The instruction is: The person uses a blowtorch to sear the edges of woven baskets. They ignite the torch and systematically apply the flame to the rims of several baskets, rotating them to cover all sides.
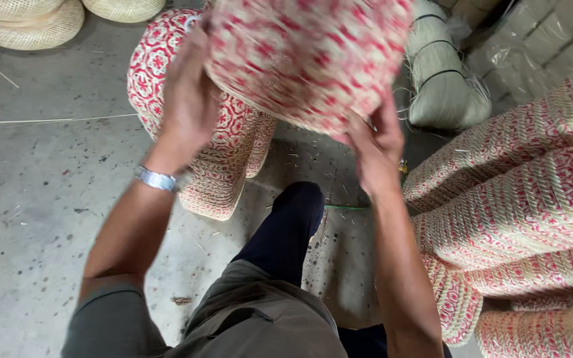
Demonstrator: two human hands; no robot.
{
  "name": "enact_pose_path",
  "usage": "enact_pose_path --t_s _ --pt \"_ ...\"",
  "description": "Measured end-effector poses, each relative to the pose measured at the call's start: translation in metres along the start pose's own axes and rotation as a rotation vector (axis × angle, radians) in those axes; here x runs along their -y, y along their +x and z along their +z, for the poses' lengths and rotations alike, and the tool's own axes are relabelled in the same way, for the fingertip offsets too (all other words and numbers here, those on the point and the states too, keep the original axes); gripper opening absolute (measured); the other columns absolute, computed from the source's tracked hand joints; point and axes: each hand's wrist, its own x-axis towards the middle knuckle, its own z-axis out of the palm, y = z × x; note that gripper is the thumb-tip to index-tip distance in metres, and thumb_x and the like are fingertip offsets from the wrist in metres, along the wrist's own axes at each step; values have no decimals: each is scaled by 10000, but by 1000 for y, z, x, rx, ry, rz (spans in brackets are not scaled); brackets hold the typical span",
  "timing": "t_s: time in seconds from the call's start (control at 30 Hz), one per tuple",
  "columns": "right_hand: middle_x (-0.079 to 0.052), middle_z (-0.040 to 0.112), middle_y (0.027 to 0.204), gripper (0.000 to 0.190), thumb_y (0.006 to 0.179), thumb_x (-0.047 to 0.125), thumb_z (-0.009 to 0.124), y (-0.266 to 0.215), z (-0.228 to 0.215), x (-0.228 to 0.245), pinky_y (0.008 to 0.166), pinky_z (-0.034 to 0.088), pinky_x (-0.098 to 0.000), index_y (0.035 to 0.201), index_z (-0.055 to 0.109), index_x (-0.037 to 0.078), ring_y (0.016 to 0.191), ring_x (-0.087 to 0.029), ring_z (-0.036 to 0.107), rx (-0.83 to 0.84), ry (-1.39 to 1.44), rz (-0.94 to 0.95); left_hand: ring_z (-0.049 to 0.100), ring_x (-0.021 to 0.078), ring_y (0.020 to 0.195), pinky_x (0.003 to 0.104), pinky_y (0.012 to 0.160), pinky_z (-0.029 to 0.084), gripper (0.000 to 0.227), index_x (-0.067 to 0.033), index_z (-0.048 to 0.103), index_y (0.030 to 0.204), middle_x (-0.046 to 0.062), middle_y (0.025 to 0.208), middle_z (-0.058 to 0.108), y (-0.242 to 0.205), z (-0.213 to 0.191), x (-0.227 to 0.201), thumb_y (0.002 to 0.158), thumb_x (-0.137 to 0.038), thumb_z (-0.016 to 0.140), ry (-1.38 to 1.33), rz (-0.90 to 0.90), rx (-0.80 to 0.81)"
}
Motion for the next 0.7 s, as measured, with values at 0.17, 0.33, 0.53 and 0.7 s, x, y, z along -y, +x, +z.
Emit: enact_pose_path --t_s 0.17,0.33,0.53,0.7 --pt "-128 656 1302 885 904 323 757 50 95 -16 789 637 -374 1619 249 200 1130 -233 719 51 -326 177 655 191 1209 413 1135 536 475 -61 571 1206 101 1218 683 36 -119 -9 1082 -505 458 316 -104 -316" --pt "-166 618 1386 898 903 521 745 61 121 -57 1013 549 -420 1630 340 184 1272 -284 630 227 -651 259 576 151 977 373 958 497 496 -34 657 1106 70 1078 683 37 -216 19 1154 -466 419 601 -171 -441" --pt "-220 273 1668 1077 861 667 696 65 115 -93 1195 371 -444 1635 218 90 1519 -359 354 243 -642 83 596 138 1225 303 1082 407 596 -40 642 1348 82 1329 677 8 -222 31 1139 -503 329 665 -80 -317" --pt "-213 195 1715 1244 768 866 571 65 124 -107 1208 344 -522 1658 135 114 1569 -391 248 333 -749 67 622 226 1265 388 1129 506 675 19 545 1433 133 1369 648 -3 -219 37 1121 -548 352 528 17 -285"
